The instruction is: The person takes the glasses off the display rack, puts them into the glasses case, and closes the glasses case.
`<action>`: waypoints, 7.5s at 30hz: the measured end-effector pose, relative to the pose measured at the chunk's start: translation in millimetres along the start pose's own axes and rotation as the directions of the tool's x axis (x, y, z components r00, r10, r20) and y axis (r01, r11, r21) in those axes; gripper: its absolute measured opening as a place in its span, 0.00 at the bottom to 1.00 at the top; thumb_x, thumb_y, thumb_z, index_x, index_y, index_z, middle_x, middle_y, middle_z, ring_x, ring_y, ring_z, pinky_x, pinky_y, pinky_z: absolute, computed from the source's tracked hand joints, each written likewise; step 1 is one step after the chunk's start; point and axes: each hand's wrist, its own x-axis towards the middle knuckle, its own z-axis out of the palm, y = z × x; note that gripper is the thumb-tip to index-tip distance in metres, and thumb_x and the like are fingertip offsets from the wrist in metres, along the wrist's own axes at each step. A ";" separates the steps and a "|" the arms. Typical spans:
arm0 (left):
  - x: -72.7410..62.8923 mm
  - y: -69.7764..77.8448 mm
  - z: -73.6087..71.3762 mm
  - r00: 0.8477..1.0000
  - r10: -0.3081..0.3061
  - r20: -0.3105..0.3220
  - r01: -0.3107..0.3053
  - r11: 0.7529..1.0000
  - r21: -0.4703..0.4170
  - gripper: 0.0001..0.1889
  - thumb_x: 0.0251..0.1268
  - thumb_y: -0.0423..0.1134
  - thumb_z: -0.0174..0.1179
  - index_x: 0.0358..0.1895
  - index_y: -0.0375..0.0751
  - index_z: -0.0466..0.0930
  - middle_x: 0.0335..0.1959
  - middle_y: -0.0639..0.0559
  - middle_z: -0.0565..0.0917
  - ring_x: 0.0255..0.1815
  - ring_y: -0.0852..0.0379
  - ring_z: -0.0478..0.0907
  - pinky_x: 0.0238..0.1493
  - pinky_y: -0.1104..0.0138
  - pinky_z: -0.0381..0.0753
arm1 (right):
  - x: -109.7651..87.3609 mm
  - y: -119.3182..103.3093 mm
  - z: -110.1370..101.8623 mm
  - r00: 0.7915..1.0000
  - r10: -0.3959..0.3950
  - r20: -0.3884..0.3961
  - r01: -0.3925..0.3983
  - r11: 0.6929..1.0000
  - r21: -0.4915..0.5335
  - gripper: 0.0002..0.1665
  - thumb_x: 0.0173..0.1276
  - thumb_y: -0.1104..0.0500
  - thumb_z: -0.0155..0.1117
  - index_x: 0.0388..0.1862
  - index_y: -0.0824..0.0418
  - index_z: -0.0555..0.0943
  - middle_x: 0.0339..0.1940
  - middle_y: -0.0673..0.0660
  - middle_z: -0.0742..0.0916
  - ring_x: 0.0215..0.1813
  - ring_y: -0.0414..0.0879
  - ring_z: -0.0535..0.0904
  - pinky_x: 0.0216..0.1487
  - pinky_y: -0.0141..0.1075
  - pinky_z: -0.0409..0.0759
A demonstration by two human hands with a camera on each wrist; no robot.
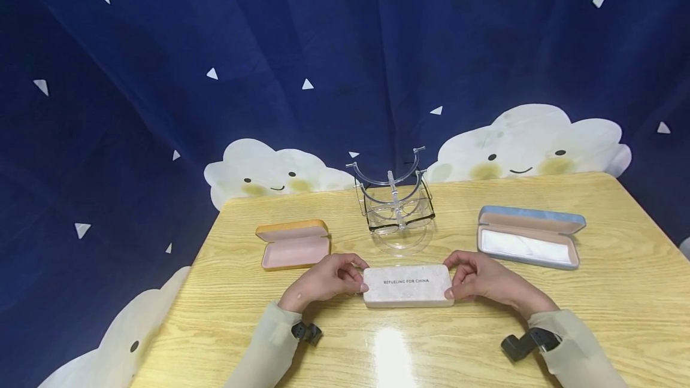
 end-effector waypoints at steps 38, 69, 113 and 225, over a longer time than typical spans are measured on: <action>-1.4 5.0 -5.1 0.995 0.064 -0.073 -0.058 0.994 0.093 0.17 0.74 0.45 0.65 0.59 0.43 0.83 0.37 0.52 0.89 0.33 0.53 0.87 0.31 0.72 0.81 | -1.2 -11.6 -1.4 0.992 0.070 -0.103 -0.076 0.996 -0.056 0.24 0.78 0.60 0.62 0.61 0.77 0.71 0.30 0.51 0.85 0.27 0.39 0.82 0.28 0.36 0.87; 12.7 46.7 -21.6 0.874 0.051 -0.483 -0.171 0.963 -0.208 0.17 0.76 0.34 0.59 0.64 0.38 0.81 0.51 0.36 0.89 0.52 0.35 0.88 0.51 0.55 0.91 | 18.3 -80.8 -8.9 0.900 -0.014 -0.437 -0.071 0.982 -0.177 0.20 0.81 0.52 0.60 0.62 0.64 0.76 0.36 0.44 0.86 0.33 0.42 0.85 0.38 0.39 0.90; 59.0 57.9 -9.8 0.817 -0.040 -0.576 -0.199 0.917 -0.347 0.19 0.72 0.29 0.60 0.63 0.28 0.81 0.47 0.33 0.90 0.48 0.41 0.91 0.53 0.49 0.90 | 68.0 -76.6 -5.9 0.802 -0.021 -0.597 -0.064 0.991 -0.121 0.30 0.81 0.52 0.58 0.71 0.70 0.72 0.34 0.28 0.85 0.32 0.32 0.85 0.34 0.34 0.88; -35.0 99.4 -30.1 0.906 0.139 -0.399 -0.299 0.878 -0.374 0.32 0.60 0.28 0.72 0.70 0.36 0.78 0.40 0.37 0.92 0.31 0.64 0.89 0.38 0.71 0.89 | -11.1 -141.5 25.6 0.860 -0.143 -0.489 0.076 0.985 -0.155 0.30 0.70 0.68 0.71 0.66 0.44 0.80 0.38 0.41 0.93 0.33 0.41 0.90 0.34 0.34 0.89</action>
